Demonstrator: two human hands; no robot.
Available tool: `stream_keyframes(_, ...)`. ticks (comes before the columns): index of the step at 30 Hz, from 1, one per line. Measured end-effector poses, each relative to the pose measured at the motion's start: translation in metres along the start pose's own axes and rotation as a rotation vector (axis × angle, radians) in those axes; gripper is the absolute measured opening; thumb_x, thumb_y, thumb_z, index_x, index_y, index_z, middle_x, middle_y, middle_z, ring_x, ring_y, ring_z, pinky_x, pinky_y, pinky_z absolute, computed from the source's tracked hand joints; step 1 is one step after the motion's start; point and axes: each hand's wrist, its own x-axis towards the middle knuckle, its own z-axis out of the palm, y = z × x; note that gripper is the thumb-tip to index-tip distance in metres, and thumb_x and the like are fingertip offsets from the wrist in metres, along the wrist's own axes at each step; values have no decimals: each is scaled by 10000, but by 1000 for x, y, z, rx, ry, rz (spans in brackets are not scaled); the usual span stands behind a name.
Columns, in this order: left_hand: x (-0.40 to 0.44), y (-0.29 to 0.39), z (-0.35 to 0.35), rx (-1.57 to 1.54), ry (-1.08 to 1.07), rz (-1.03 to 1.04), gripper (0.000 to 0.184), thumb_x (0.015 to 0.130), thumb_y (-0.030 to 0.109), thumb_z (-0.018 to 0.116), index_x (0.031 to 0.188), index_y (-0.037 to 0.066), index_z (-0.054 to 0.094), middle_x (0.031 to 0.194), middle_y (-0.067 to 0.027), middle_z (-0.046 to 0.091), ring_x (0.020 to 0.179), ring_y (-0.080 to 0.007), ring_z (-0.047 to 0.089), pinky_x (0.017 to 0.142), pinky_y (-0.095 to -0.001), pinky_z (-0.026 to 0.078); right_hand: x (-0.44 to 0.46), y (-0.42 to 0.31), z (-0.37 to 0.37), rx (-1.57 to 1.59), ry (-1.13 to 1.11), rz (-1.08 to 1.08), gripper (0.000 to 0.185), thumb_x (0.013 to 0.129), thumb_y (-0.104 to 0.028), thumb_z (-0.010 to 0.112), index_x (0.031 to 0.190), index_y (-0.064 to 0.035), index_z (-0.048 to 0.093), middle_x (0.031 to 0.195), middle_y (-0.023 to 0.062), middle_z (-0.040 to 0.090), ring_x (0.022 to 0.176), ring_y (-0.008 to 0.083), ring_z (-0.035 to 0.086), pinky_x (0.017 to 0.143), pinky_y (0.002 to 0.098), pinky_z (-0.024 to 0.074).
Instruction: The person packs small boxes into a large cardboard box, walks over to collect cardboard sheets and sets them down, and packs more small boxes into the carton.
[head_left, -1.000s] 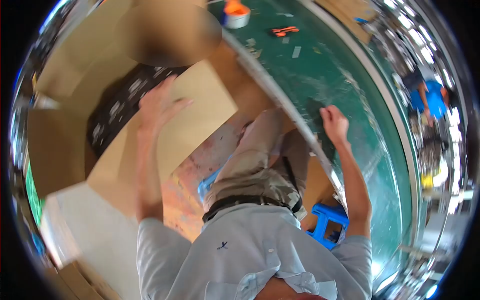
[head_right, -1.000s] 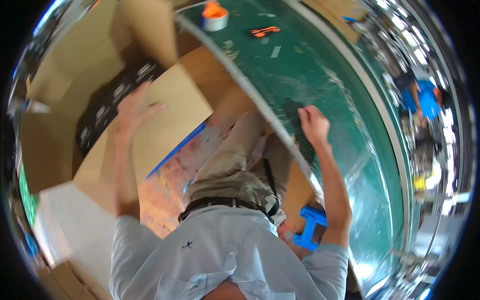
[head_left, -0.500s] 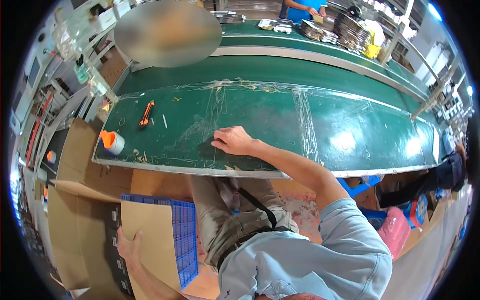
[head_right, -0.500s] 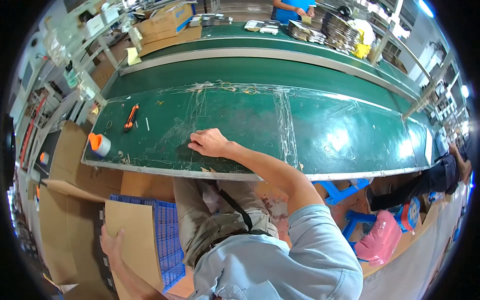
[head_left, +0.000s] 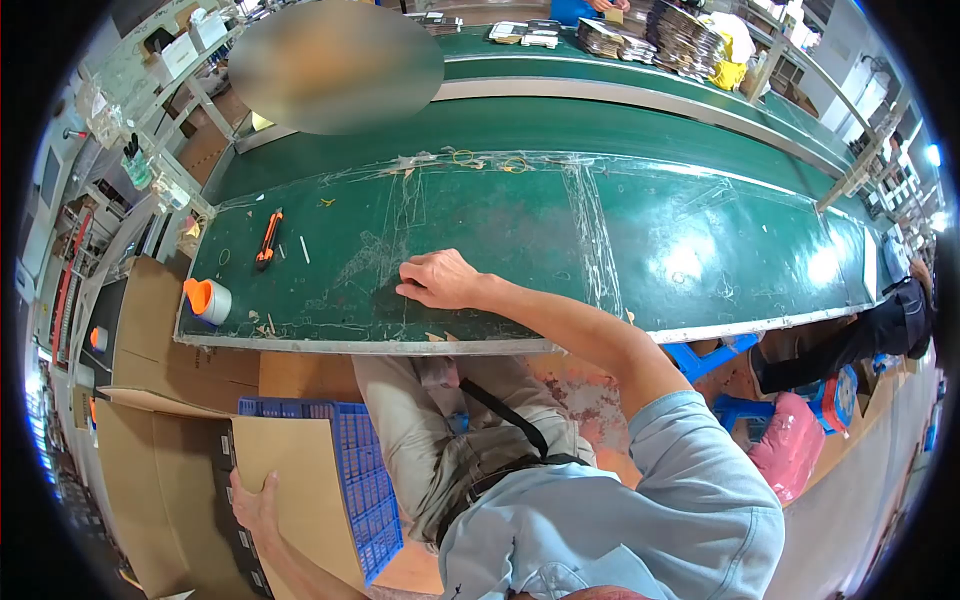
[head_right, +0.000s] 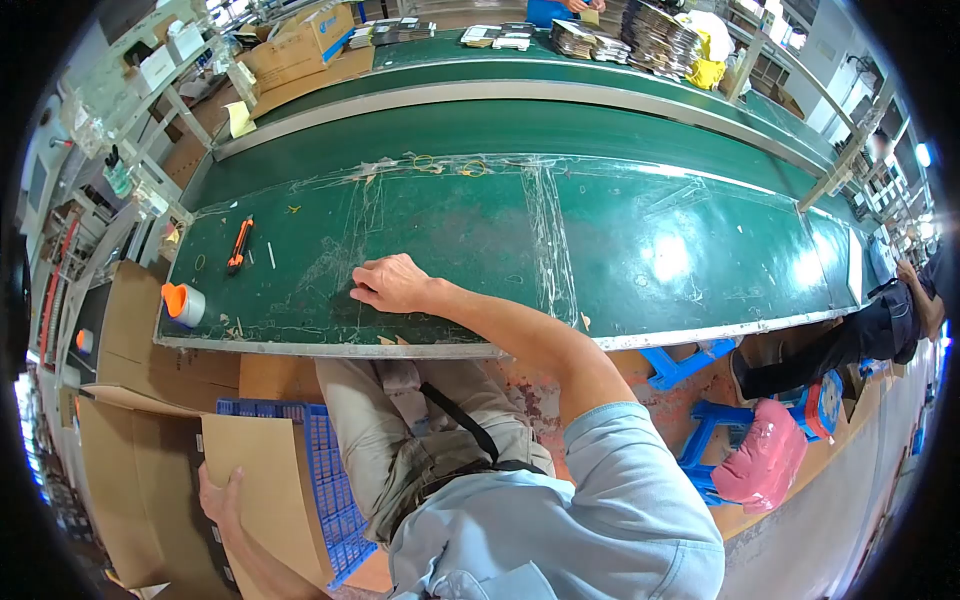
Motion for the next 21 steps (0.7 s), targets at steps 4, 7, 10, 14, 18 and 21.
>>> stream_keyframes(4,-3,8,-2,25,18,-28,710,733,276,890,1382,176,619,1235,-128,743,1149,-340,698,990,-451,530,-1,0,2,-17,-17,10,277,983,-329,679,865,-91,601,784,103,635,736,383,657,618,518,492)
stream_keyframes(7,-8,17,-7,35,21,-37,710,735,274,891,1382,172,616,1237,-134,743,1150,-347,698,987,-452,531,0,-1,2,-19,-1,5,276,986,-333,676,873,-92,602,790,101,634,739,382,657,622,519,491)
stream_keyframes(10,-7,17,-7,61,28,-31,724,733,281,895,1389,166,611,1247,-144,740,1159,-361,694,990,-457,530,0,-4,-2,-30,-5,10,275,980,-327,677,867,-88,600,793,103,637,741,383,661,626,525,497)
stream_keyframes(14,-6,14,-4,126,56,-35,769,730,295,900,1419,140,596,1271,-160,729,1179,-378,683,1005,-467,525,0,-6,-1,-34,3,-7,277,984,-327,674,868,-87,601,796,108,636,745,385,661,631,527,497)
stream_keyframes(18,-5,5,-3,125,58,-31,797,736,301,893,1444,117,578,1322,-175,703,1211,-380,666,1023,-466,516,0,-6,1,-39,-14,3,278,985,-327,673,870,-85,601,800,112,636,746,387,660,633,528,499)
stream_keyframes(21,-3,2,0,106,62,-19,810,734,300,891,1453,104,572,1367,-185,674,1235,-381,650,1040,-462,506,2,-5,1,-48,-13,10,277,985,-326,674,875,-82,600,802,113,636,746,388,659,632,530,497)
